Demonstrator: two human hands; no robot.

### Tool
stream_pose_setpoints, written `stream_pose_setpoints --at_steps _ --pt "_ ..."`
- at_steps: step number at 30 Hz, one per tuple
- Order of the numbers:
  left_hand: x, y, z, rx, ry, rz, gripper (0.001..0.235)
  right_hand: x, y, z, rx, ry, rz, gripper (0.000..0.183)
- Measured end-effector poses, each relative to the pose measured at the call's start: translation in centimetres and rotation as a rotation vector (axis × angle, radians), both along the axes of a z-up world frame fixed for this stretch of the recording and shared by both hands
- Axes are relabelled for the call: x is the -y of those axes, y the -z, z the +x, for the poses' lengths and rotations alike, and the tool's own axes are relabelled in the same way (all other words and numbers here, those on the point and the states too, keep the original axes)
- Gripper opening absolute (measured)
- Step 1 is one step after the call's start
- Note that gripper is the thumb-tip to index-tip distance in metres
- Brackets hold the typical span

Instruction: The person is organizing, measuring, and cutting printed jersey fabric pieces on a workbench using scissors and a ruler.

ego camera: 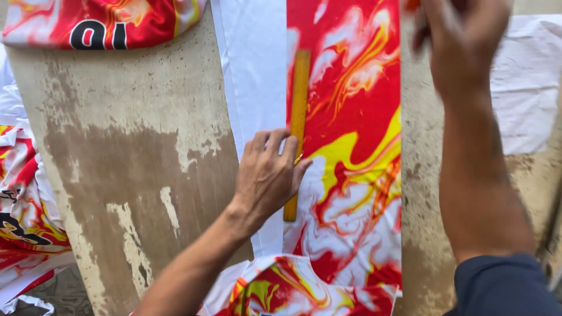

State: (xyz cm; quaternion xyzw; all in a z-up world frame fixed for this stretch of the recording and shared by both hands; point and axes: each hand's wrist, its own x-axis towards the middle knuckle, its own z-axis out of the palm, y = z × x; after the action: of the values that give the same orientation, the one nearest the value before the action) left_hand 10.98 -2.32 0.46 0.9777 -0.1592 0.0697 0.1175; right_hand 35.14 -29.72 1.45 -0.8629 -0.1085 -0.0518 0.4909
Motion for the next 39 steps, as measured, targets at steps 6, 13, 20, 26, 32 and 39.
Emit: stream_pose_setpoints --at_steps 6,13,20,26,32,39 --pt "4.5 2.9 -3.9 -0.255 -0.524 -0.410 0.047 15.8 -0.2 -31.7 -0.390 0.540 0.306 0.019" --pt "3.8 9.6 -2.2 -0.147 -0.666 -0.618 0.033 26.5 1.6 -46.6 -0.231 0.529 -0.500 0.028" --pt "27.5 -7.7 -17.3 -0.294 -0.243 -1.488 0.023 20.7 -4.0 -44.0 -0.503 -0.127 0.363 0.055" --pt "30.8 -0.6 -33.3 -0.108 -0.496 -0.347 0.142 30.1 -4.3 -39.3 -0.344 0.056 -0.190 0.030" --pt "18.7 1.7 -43.6 -0.709 -0.997 0.069 0.153 39.6 2.7 -35.3 0.203 -0.141 -0.824 0.052" --pt "1.4 2.8 -42.3 -0.208 -1.325 -0.597 0.047 27.2 1.5 -36.1 0.056 -0.349 -0.525 0.043"
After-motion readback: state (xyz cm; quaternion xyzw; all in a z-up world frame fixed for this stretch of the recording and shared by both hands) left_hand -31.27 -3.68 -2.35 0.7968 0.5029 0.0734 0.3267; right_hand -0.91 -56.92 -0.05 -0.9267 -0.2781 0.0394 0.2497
